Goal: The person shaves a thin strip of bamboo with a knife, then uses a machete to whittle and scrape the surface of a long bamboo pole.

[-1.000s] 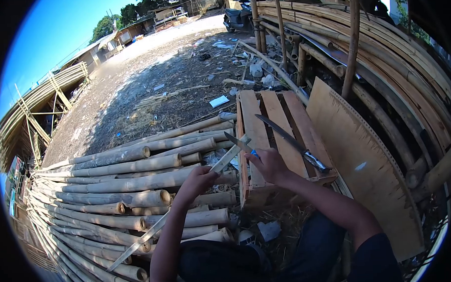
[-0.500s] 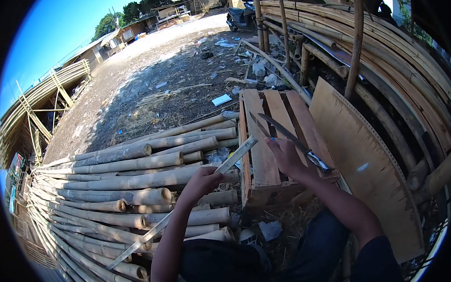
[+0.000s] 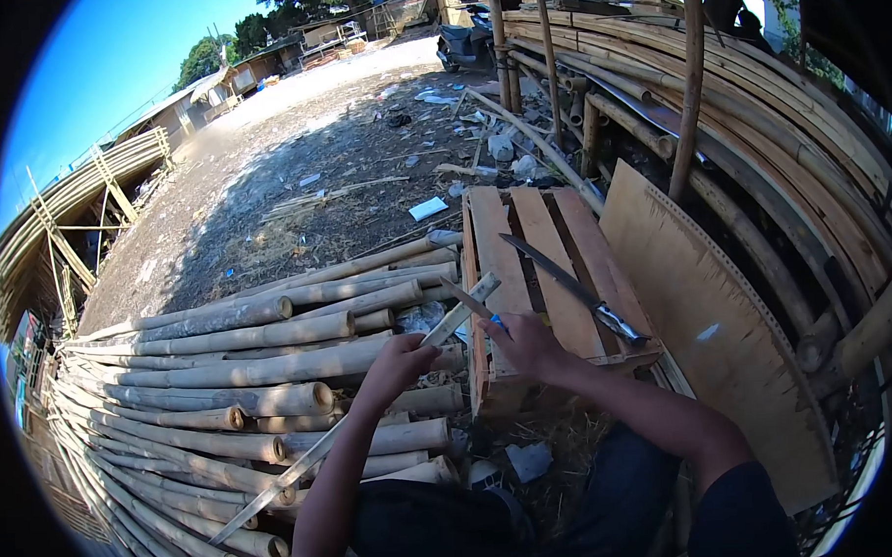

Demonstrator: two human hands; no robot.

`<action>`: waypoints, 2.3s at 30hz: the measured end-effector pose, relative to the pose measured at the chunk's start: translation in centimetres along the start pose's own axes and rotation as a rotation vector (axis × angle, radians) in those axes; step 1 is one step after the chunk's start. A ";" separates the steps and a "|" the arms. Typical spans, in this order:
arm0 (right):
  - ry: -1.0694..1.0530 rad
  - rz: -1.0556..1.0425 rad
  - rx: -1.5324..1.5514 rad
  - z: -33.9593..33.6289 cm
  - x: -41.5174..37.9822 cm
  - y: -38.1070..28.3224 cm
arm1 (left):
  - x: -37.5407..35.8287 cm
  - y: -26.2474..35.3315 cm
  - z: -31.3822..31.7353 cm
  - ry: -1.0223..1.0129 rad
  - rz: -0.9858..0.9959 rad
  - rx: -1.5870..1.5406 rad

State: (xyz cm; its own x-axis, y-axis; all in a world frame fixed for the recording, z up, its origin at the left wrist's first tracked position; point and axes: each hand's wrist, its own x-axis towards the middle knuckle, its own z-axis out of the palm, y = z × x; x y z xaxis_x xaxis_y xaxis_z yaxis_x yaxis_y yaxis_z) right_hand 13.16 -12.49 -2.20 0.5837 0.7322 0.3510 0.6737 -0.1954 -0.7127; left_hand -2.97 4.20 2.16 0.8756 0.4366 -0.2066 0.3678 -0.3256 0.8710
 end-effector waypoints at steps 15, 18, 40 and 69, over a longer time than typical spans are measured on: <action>0.029 0.072 0.051 0.5 0.3 3.9 | -1.2 0.5 0.6 -0.030 0.020 -0.031; -0.033 0.381 0.375 0.0 1.0 3.2 | -0.9 -0.1 0.6 0.016 0.074 0.065; -0.017 0.028 0.021 -0.2 0.6 0.1 | -0.9 -1.4 2.2 0.270 0.160 0.599; -0.021 -0.061 -0.090 2.2 -0.3 -1.3 | -0.9 -0.9 2.3 0.307 0.211 0.563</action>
State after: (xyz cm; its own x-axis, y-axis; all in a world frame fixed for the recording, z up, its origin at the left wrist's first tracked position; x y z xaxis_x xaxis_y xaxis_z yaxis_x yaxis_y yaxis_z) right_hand 11.08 -11.03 -2.68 0.5314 0.7580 0.3784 0.7463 -0.2074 -0.6325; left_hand -3.34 2.24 0.54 0.8486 0.5070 0.1513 0.3781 -0.7812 0.4968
